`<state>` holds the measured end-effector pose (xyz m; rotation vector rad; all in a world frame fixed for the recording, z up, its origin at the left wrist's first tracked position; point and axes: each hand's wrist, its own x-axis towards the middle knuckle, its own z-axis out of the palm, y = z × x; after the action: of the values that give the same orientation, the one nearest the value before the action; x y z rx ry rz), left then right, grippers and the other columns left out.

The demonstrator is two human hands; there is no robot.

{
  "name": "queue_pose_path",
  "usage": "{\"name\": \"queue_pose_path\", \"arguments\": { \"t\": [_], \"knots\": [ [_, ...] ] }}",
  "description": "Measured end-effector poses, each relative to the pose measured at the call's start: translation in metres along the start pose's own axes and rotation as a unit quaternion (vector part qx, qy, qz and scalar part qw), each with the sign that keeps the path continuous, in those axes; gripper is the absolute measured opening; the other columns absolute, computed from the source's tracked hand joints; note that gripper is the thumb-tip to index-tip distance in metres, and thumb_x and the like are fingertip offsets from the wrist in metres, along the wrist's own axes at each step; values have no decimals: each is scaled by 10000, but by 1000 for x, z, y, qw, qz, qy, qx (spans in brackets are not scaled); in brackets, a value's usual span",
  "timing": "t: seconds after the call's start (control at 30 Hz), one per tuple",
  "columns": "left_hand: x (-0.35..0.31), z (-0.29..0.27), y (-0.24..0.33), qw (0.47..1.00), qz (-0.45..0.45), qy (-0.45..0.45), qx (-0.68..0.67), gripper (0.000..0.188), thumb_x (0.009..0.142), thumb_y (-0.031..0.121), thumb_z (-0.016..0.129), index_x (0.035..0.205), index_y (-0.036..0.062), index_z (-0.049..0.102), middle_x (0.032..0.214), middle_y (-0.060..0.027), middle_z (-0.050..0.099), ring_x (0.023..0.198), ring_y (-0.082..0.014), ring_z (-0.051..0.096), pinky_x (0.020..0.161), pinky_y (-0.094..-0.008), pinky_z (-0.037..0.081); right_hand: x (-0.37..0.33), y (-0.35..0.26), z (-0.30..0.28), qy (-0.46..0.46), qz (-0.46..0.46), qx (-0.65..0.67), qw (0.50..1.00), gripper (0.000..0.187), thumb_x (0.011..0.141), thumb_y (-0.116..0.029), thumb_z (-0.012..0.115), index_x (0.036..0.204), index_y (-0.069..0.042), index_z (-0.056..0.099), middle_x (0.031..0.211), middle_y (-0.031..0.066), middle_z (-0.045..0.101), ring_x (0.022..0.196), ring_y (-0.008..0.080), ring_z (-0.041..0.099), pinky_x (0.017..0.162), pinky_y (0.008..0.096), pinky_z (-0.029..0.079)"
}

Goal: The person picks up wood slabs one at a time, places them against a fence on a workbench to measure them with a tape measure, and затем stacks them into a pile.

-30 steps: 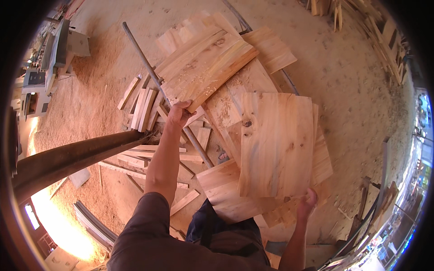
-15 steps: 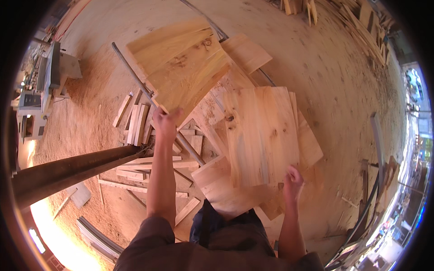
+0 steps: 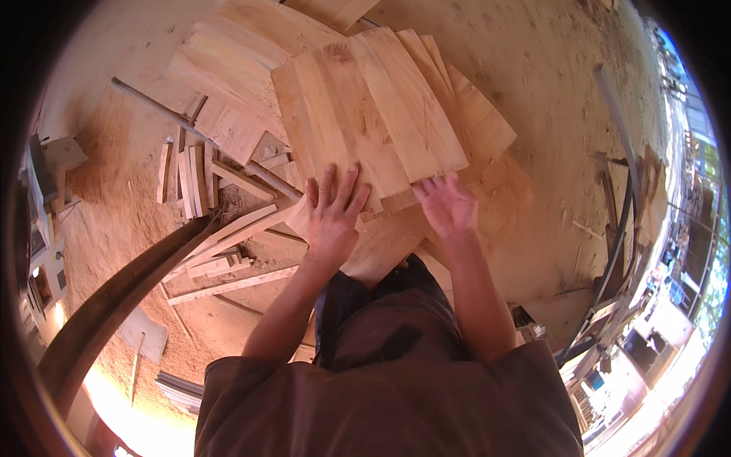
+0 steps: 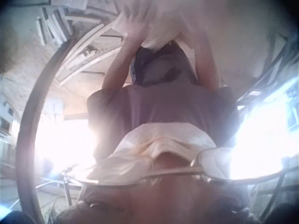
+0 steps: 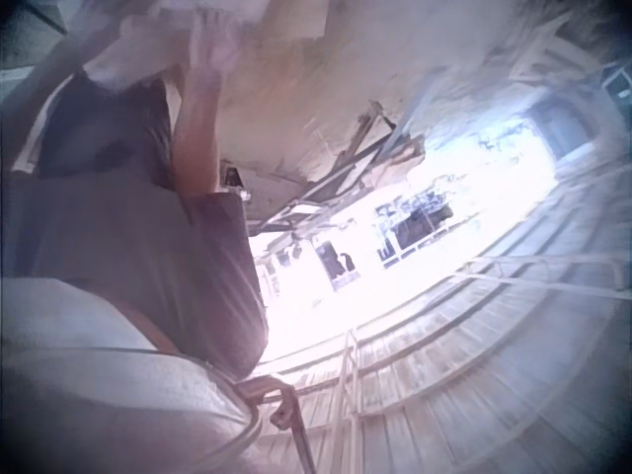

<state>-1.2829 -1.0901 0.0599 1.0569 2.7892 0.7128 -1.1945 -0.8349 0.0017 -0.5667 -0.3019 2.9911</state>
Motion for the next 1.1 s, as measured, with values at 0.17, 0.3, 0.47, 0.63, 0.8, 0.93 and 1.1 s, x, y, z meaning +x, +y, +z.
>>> {"name": "queue_pose_path", "arguments": {
  "t": [0.17, 0.3, 0.47, 0.63, 0.8, 0.93, 1.1],
  "knots": [
    [5, 22, 12, 1000, -12, 8, -9, 665, 671, -40, 646, 1307, 155, 622, 1608, -88, 392, 1502, -443, 270, 1174, -698, 178, 24, 54, 51, 188, 24, -113, 975, 424, 866, -68, 674, 1279, -44, 581, 1190, 117, 676, 1192, 320, 604, 1060, 506, 454],
    [7, 16, 13, 998, -16, -42, -46, 655, 695, -30, 676, 1324, 147, 616, 1612, -111, 379, 1513, -444, 238, 1191, -675, 159, 39, 63, 46, 295, 5, -144, 945, 441, 829, 27, 690, 1255, -40, 600, 1188, 101, 683, 1073, 283, 663, 939, 459, 537],
    [2, 9, -19, 974, -38, 19, -221, 664, 777, 103, 796, 1399, 82, 564, 1592, -196, 384, 1488, -445, 289, 1194, -574, 264, 23, 55, 35, 280, -23, -171, 944, 415, 758, 87, 715, 1159, 6, 647, 1090, 129, 712, 993, 285, 689, 879, 443, 556],
    [38, -7, -82, 884, -255, 169, -352, 774, 916, 160, 749, 1548, -21, 340, 1575, -282, 359, 1433, -389, 399, 1158, -464, 359, -25, 14, 12, 238, -15, -183, 954, 427, 681, 82, 743, 1101, 61, 668, 1008, 153, 730, 985, 321, 698, 923, 467, 548],
    [79, -68, -87, 698, -316, 226, -601, 772, 941, 53, 693, 1565, -73, 256, 1460, -233, 498, 1331, -311, 502, 1113, -371, 406, -72, -21, 57, 159, -43, -192, 967, 590, 635, 50, 762, 1213, 51, 643, 1101, 158, 724, 1043, 327, 690, 955, 480, 539],
    [73, -75, -68, 620, -235, 157, -732, 705, 896, -45, 638, 1528, -84, 328, 1309, -160, 613, 1179, -257, 592, 1083, -363, 445, -113, -75, 11, 132, -17, -343, 930, 689, 674, 20, 740, 1341, 35, 566, 1239, 165, 681, 1117, 320, 662, 971, 450, 530],
    [38, -64, 19, 641, -167, 4, -750, 661, 866, -49, 623, 1493, -73, 413, 1361, -150, 599, 1282, -278, 559, 1149, -420, 397, -188, -138, -15, 112, -84, -258, 956, 701, 730, -20, 705, 1403, 44, 520, 1310, 161, 650, 1176, 268, 635, 988, 382, 511]
  ]
}}
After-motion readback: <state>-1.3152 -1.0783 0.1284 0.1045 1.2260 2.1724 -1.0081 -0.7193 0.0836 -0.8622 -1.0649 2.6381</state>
